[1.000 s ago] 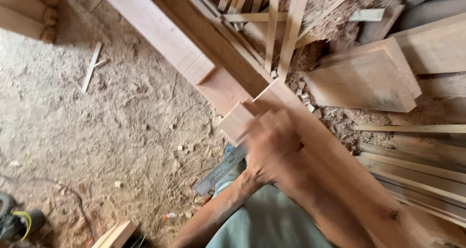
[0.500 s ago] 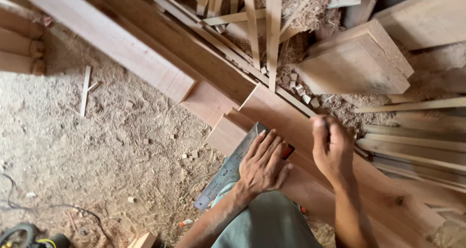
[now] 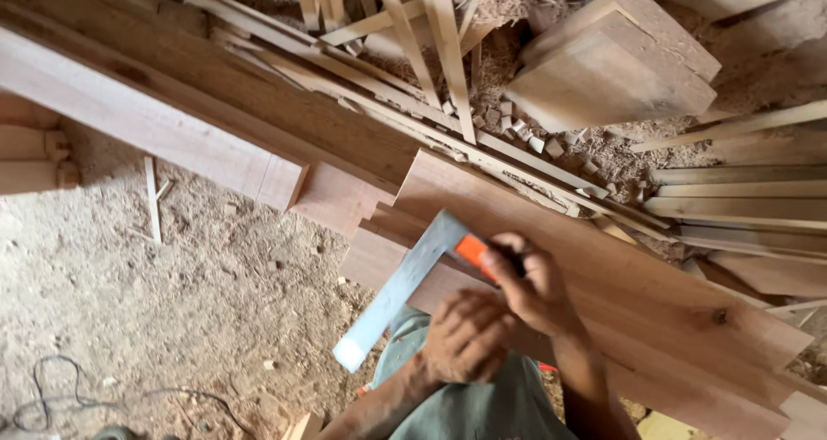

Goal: The person uses a try square and a pencil to mark straight lines on a wooden plank. They repeatedly position the square, draw a line, and reposition the tool to mark multiple sections along the plank's length.

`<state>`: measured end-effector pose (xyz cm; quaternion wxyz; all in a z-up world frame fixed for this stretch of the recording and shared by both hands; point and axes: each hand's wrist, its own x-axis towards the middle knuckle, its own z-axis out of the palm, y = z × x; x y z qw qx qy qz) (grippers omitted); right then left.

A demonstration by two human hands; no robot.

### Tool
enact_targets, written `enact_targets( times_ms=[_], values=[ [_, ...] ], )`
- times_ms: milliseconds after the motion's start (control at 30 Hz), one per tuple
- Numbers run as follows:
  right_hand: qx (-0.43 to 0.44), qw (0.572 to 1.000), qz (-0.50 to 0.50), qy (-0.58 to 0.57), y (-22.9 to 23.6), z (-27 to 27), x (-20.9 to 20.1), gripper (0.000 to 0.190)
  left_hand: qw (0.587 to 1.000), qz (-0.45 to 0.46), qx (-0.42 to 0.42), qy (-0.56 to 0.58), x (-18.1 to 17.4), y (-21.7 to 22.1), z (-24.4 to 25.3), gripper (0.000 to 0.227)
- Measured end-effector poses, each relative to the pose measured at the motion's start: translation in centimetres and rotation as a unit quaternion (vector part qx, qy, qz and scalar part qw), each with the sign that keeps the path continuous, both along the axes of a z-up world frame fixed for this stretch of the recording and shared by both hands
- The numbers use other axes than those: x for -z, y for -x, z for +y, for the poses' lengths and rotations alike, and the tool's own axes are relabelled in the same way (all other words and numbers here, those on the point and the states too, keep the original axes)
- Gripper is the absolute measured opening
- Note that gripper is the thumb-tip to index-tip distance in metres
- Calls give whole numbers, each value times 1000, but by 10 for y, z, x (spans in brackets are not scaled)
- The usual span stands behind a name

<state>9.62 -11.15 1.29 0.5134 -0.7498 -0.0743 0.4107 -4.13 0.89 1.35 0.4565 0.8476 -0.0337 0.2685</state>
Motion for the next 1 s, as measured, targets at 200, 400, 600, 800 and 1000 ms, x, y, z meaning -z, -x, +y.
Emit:
enact_targets(
  times_ms=[200,400,600,800,1000],
  values=[
    [203,965,0,-164,-25,-40,-26,20,998,33,56,-3,-6,-7,-13,43],
    [266,916,-74,-290,-23,-76,-62,36,992,62,111,-13,-19,-9,-32,45],
    [386,864,-72,-314,-5,-129,-52,33,962,118,151,-194,-4,-11,-94,55],
    [415,838,-113,-337,16,-196,-46,51,939,135,109,-296,22,-15,-138,60],
    [409,815,-132,-389,37,-300,-27,32,934,150,106,-308,32,-25,-143,72]
  ],
)
